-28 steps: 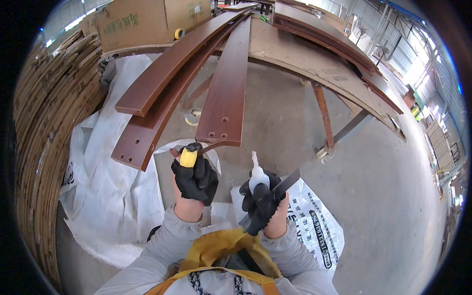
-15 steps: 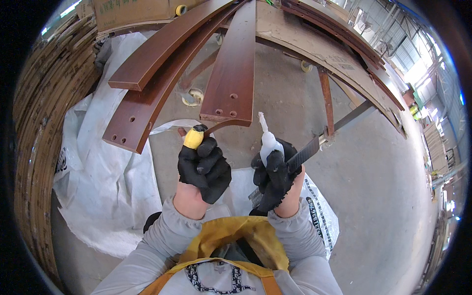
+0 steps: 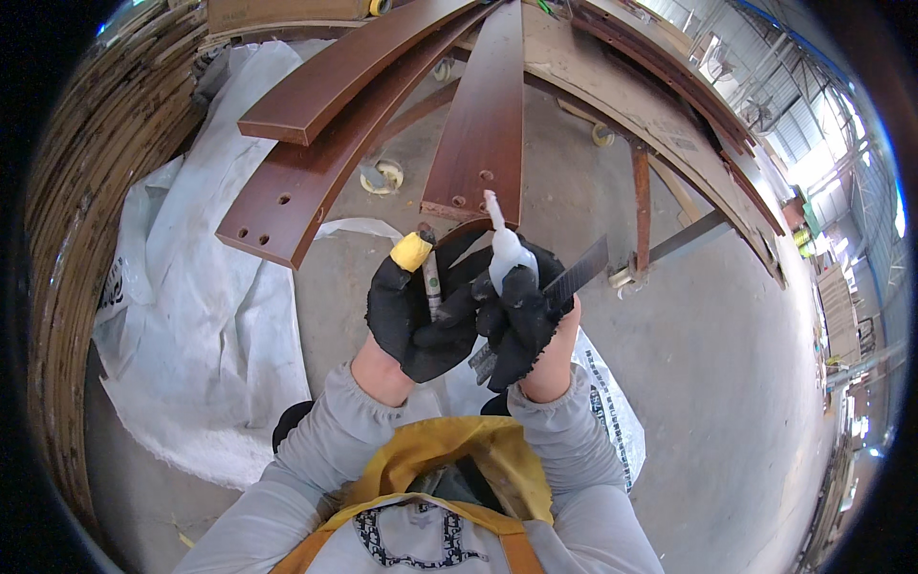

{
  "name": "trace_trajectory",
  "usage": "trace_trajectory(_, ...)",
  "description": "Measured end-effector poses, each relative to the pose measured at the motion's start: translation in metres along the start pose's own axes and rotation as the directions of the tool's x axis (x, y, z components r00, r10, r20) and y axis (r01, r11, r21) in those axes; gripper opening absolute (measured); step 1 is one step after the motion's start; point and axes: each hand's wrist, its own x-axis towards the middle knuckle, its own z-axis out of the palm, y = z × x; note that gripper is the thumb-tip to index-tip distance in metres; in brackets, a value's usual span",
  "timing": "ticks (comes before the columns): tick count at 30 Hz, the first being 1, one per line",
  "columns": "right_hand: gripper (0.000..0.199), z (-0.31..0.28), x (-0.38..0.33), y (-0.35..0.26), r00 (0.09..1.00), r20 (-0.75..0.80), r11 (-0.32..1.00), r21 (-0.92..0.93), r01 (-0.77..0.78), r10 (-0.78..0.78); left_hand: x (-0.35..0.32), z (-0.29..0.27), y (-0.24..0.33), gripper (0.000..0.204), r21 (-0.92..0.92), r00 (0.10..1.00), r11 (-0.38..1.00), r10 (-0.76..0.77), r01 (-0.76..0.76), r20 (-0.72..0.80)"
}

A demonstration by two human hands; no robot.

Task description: The person applies glue to the edges of wooden furniture parts and then rubs the edges with a yellow sponge. The person handles several wooden pieces, a glue bottle, and a sponge in a workshop setting.

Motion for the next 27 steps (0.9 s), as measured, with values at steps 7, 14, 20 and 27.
trace_trajectory(7,0.029,-0.009,0.002,-0.017,0.995,-0.094,0.971,-0.236,-0.046,0.024,-0.001,-0.006,-0.011,0.047,0.003,0.99,1.0,0.025,-0.026,0.14)
trace_trajectory(14,0.021,-0.021,0.015,-0.035,0.97,0.132,0.791,-0.561,0.243,-0.205,0.0,-0.002,-0.025,0.038,-0.111,0.999,0.993,0.043,-0.042,0.009)
trace_trajectory(20,0.019,-0.01,0.025,-0.057,0.929,0.309,0.673,-0.645,0.362,-0.203,-0.002,0.008,-0.031,0.025,-0.204,0.996,0.978,0.02,-0.039,-0.092)
trace_trajectory(27,0.019,0.002,0.026,-0.064,0.881,0.437,0.414,-0.778,0.472,-0.182,-0.003,0.007,-0.035,0.03,-0.233,0.993,0.972,0.015,-0.042,-0.116)
